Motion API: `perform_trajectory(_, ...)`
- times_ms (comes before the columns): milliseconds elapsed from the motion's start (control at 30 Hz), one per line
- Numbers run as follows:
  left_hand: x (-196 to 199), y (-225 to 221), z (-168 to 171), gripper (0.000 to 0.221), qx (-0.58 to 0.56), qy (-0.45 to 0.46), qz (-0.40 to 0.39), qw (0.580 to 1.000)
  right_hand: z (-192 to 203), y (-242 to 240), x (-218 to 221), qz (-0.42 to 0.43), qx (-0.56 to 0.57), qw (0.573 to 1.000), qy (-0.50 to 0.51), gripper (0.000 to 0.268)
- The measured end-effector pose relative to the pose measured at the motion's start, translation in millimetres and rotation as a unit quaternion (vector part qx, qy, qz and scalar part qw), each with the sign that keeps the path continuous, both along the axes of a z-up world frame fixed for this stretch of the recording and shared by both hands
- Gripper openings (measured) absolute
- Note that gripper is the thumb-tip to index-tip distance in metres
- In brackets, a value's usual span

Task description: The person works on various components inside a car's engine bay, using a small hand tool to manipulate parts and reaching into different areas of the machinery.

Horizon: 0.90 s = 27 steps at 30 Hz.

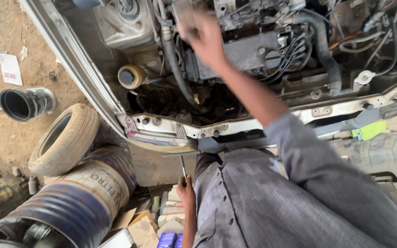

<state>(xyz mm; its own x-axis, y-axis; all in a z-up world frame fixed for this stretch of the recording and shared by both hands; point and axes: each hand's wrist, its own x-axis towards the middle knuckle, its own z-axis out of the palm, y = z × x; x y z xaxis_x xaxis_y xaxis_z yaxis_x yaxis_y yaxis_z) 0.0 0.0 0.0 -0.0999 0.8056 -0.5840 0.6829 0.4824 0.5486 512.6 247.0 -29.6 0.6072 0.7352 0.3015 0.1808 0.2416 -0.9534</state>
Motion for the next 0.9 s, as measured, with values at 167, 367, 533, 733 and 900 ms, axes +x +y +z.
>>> perform_trajectory(167,9.4,11.7,1.4,0.029,0.021,0.039,-0.062,0.997,-64.8,-150.7,-63.7,-0.068,-0.131,0.981,0.126,0.015)
perform_trajectory(367,19.6,24.8,7.6,0.029,0.029,0.043,-0.115,0.992,-181.0,-304.1,-3.6,-0.233,0.009,0.870,0.433,0.024)
perform_trajectory(533,22.7,24.1,7.8,0.028,0.009,0.025,-0.081,0.996,-202.0,-339.9,74.9,-0.289,-0.170,0.863,0.378,0.019)
perform_trajectory(733,21.3,19.5,17.3,0.026,0.011,0.023,-0.094,0.995,-220.5,-322.4,86.2,-0.155,-0.486,0.860,0.016,0.009)
perform_trajectory(900,23.1,17.1,24.0,0.027,0.028,0.042,-0.112,0.992,-232.8,-309.2,75.4,-0.134,-0.571,0.808,-0.053,0.005)
